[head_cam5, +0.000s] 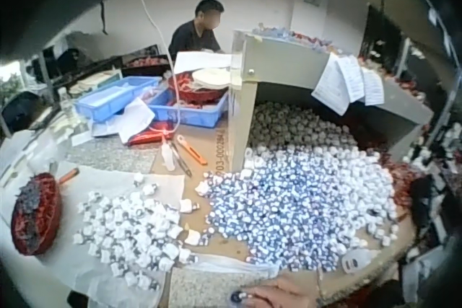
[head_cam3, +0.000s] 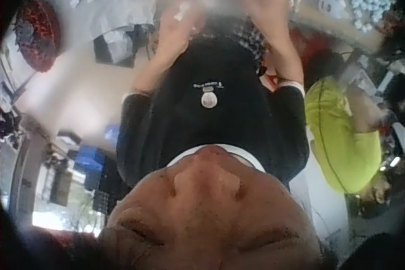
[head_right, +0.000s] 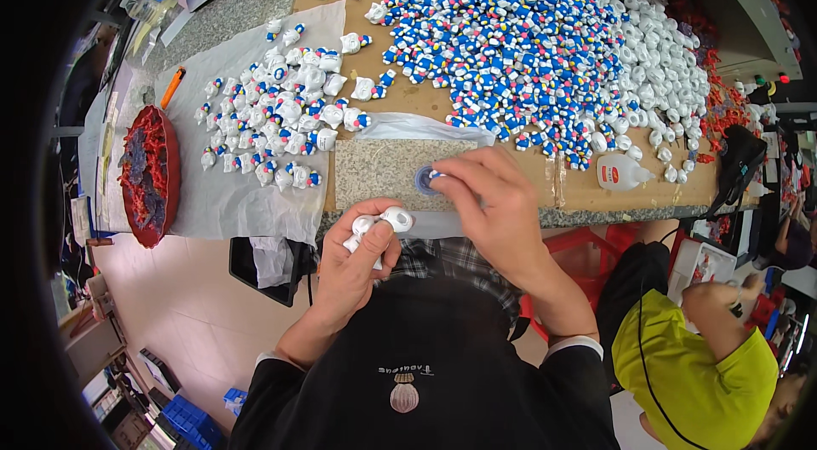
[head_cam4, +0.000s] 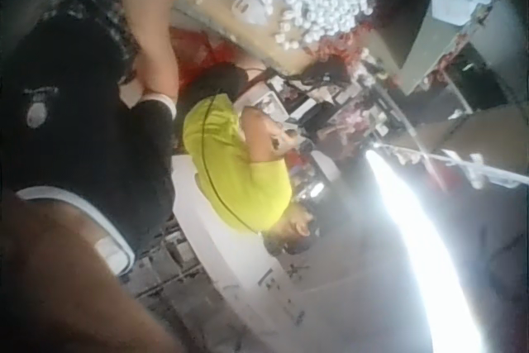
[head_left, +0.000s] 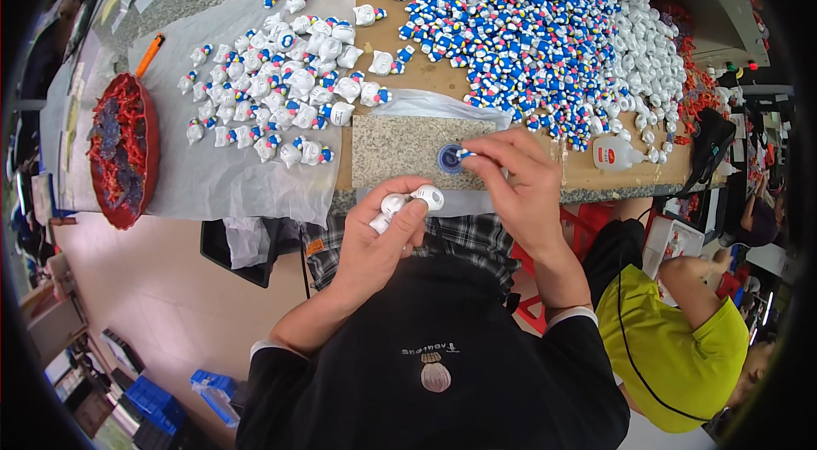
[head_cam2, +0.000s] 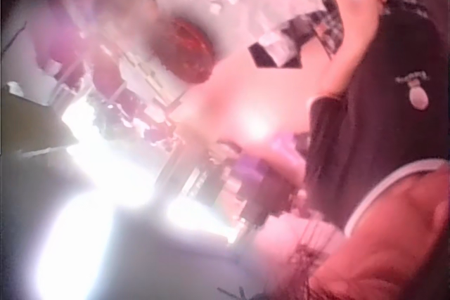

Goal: The person assembles small plastic components by hand, combining white, blue, and red plastic parts into finished assemblies on a workbench.

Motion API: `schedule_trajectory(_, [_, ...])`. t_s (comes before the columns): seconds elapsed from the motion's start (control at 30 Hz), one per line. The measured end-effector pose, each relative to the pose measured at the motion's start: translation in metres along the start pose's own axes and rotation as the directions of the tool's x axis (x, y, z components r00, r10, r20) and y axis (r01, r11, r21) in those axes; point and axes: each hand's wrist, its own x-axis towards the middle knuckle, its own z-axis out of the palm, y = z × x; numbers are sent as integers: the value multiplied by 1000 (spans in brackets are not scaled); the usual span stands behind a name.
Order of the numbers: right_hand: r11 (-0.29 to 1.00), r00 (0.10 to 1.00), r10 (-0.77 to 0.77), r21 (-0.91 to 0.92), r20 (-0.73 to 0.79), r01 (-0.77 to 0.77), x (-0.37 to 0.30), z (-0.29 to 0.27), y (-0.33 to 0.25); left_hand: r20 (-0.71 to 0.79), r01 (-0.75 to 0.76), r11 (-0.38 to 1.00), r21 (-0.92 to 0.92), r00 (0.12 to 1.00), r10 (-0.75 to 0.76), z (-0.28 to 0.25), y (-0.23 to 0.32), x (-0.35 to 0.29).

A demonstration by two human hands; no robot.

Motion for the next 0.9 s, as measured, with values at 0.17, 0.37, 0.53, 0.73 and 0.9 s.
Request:
schedule_trajectory(0.17, [724,937,324,603,131,-335,-17,-5,-6,21,-13,1000,-4,1000,13,2,-2,4])
schedule_trajectory(0.37, [730,931,295,578,216,-366,-23,-2,-10,28,-92,996,-2,995,92,9,-8,6])
schedule_trajectory(0.53, [697,945,305,648,117,-306,-33,15,-13,-17,-194,978,76,980,196,13,-14,4])
schedule_trajectory(0.73, [723,966,245,648,85,-241,-30,20,-15,-39,-348,897,271,928,371,9,-16,3])
schedule_trajectory(0.9, [787,976,211,585,45,-197,-25,27,-20,38,-303,893,333,951,308,-6,3,7])
